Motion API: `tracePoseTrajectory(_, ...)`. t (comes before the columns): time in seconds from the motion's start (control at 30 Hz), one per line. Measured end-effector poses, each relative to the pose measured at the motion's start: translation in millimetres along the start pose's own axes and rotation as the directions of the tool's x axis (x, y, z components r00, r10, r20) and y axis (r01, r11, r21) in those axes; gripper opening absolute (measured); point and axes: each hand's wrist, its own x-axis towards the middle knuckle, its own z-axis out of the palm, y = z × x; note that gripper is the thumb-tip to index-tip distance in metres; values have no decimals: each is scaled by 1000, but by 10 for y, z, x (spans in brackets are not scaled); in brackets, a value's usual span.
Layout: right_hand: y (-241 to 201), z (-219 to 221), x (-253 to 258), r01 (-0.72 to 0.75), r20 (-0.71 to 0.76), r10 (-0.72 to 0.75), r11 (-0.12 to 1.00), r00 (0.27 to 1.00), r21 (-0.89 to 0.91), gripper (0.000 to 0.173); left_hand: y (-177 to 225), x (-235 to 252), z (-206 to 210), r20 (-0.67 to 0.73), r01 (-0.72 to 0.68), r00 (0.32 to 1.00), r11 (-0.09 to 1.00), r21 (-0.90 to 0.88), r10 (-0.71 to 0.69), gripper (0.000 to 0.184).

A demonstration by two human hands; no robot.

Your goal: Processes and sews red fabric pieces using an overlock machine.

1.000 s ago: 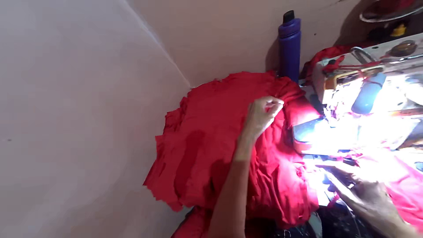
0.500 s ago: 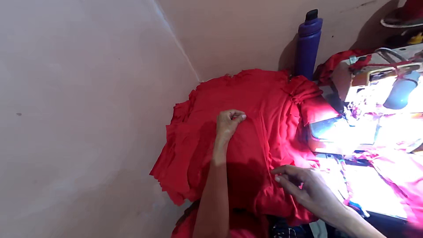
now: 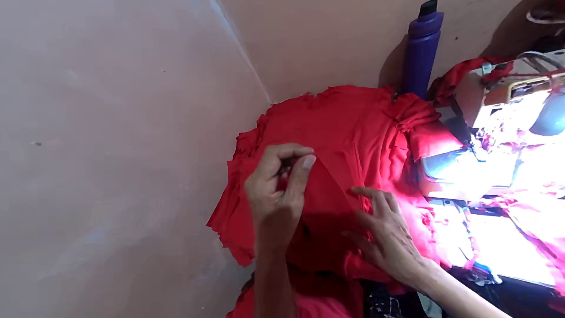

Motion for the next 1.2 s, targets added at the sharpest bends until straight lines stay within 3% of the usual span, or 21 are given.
tracePoseTrajectory(0.13, -53, -326, -376, 176, 205, -198, 977, 959, 119, 37, 144, -25, -253, 45, 75, 997, 987, -142, -69, 15)
tracePoseTrajectory(0.2, -39, -604, -572, 85, 299, -164, 962, 940, 259, 35, 127, -26, -263, 186, 159, 974, 974, -164, -128, 22)
tracePoseTrajectory(0.27, -64, -946, -708, -139, 305, 28, 928, 952, 347, 30, 77, -31, -107, 334, 198, 930, 974, -109, -152, 24)
tracePoseTrajectory(0.33, 35, -1213, -860, -283, 178, 232, 888, 956, 363, 26, -16, -61, 190, 440, 183, 888, 981, -69, -135, 22)
tracePoseTrajectory(0.43, 227, -1453, -973, -343, -154, 426, 858, 892, 383, 10, 22, -101, 733, 416, 151, 891, 983, 107, -182, 11)
tracePoseTrajectory(0.5, 234, -1539, -980, -316, -319, 444, 869, 837, 380, 15, 47, -131, 1052, 336, 162, 913, 962, 219, -230, 12)
tracePoseTrajectory(0.57, 213, -1523, -1030, -271, -372, 380, 910, 847, 313, 16, 18, -210, 1301, 267, 261, 904, 926, 273, -333, 15)
tracePoseTrajectory(0.67, 197, -1319, -1192, -165, -211, 193, 976, 958, 144, 14, -44, -395, 1576, 219, 496, 812, 837, 233, -542, 19)
tracePoseTrajectory(0.77, 199, -1079, -1371, 12, 146, -5, 999, 989, -47, 24, -45, -666, 1737, 202, 651, 714, 742, 161, -670, 23)
tracePoseTrajectory(0.83, 245, -976, -1413, 95, 286, -49, 984, 957, -151, 24, -47, -885, 1803, 162, 662, 726, 743, 100, -668, 27)
tracePoseTrajectory(0.9, 299, -972, -1336, 81, 308, -39, 988, 951, -128, 24, -19, -1049, 1858, 137, 634, 767, 773, -10, -627, 21)
tracePoseTrajectory(0.97, 320, -1022, -1166, 48, 256, -25, 995, 966, -83, 26, 30, -1153, 1876, 149, 553, 831, 823, -128, -536, 16)
tracePoseTrajectory(1.03, 327, -1077, -969, 0, 159, 1, 1000, 987, -8, 23, 133, -1145, 1826, 223, 516, 854, 821, -245, -470, 22)
tracePoseTrajectory(1.2, 338, -1174, -574, -212, -3, 221, 939, 975, 270, 23, 334, -991, 1644, 404, 586, 806, 676, -447, -432, 22)
